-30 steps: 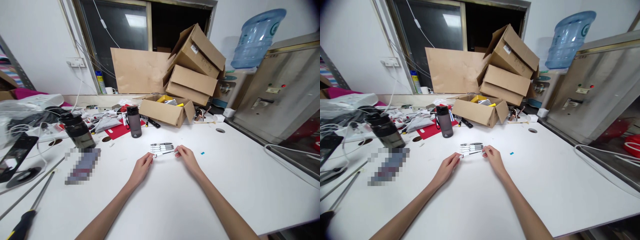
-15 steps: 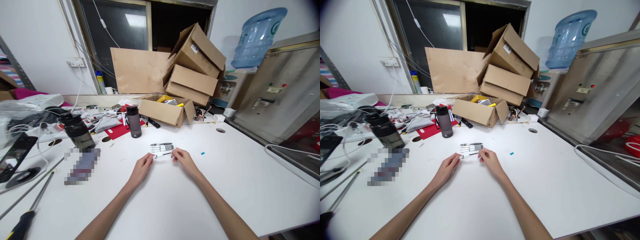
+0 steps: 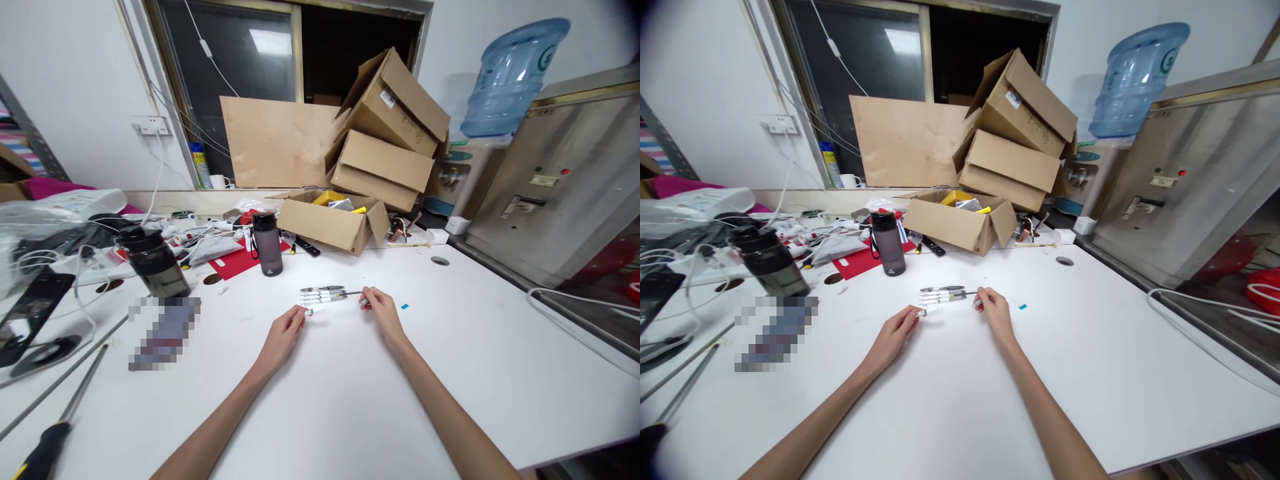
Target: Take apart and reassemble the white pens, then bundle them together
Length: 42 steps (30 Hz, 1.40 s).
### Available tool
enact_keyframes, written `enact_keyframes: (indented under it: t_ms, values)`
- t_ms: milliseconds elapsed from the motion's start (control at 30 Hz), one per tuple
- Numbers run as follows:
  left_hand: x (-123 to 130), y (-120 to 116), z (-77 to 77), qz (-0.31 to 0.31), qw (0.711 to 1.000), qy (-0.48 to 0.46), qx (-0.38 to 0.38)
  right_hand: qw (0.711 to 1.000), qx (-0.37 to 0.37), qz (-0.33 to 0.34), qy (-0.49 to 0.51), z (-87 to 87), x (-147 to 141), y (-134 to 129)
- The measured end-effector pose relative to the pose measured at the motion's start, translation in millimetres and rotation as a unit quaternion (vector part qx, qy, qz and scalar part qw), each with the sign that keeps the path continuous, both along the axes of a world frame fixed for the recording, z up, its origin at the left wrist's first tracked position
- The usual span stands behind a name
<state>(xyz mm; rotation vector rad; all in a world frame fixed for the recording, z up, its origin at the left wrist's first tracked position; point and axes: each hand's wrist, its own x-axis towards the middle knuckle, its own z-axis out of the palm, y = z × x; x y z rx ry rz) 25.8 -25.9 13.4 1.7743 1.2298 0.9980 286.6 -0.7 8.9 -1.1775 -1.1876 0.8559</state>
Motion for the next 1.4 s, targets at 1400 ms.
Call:
enact_keyframes:
  t_ms: [1400]
  values:
    - [2.2,-1.5,0.7,-0.006,1.0,0.012,-0.02,0.998,0.03,0.047,-0.019,1.5,-8.7,-4.5]
